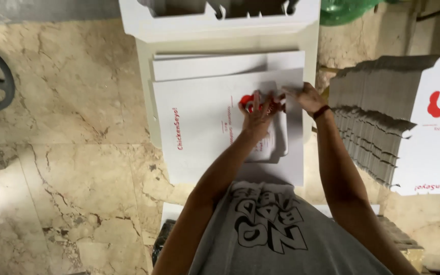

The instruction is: The person is manually removing pre-cut cardboard shapes from their surrounding sheets and stacking the finished frames.

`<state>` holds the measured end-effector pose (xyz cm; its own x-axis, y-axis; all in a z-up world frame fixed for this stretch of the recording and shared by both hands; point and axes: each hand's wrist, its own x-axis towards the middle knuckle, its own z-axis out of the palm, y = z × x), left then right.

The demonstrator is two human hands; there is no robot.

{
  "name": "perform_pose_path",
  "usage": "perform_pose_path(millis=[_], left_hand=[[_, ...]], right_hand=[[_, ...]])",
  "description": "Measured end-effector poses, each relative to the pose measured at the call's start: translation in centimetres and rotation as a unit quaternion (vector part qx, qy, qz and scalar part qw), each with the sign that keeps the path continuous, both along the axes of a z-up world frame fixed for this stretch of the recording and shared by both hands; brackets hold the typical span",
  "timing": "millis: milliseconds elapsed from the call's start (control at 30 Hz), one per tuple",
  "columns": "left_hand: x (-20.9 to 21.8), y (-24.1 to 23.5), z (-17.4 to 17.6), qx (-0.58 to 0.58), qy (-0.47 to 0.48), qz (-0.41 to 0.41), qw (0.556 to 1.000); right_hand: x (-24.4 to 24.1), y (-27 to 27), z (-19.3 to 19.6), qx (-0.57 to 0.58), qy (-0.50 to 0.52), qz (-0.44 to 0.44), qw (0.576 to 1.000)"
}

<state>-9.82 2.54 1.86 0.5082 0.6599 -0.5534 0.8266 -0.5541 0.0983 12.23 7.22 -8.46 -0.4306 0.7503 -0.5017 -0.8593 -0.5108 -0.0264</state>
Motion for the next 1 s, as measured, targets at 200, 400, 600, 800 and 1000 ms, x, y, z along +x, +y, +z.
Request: perform_pose_path(millis=[200, 400, 600, 800, 1000], left_hand=[[-0.1, -0.8, 0.2, -0.021, -0.026, 0.023, 0.999], [0.0, -1.0, -0.8, -0.067, 0.015, -0.005, 0.998], [-2.4, -1.8, -0.3, -0.034, -0.116, 0.078, 0.990], [-10.7, -9.6, 1.2, -0.074, -0.103, 0.049, 0.991], [-12.2, -11.2, 4.1, -0.069, -0.008, -0.040, 0.997]], right_hand=[[-5.7, -1.4, 11.6, 0.145, -0.798, 0.287, 0.510], [-7.7, -0.1, 18.9, 0.336, -0.634, 0.267, 0.643], [5.6, -3.5, 0.9, -0.013, -0.553, 0.164, 0.817], [3.6, -22.1, 8.1, 0.012, -0.812, 0.064, 0.579], [-4.0, -35.0, 3.9, -0.212, -0.524, -0.029, 0.824]])
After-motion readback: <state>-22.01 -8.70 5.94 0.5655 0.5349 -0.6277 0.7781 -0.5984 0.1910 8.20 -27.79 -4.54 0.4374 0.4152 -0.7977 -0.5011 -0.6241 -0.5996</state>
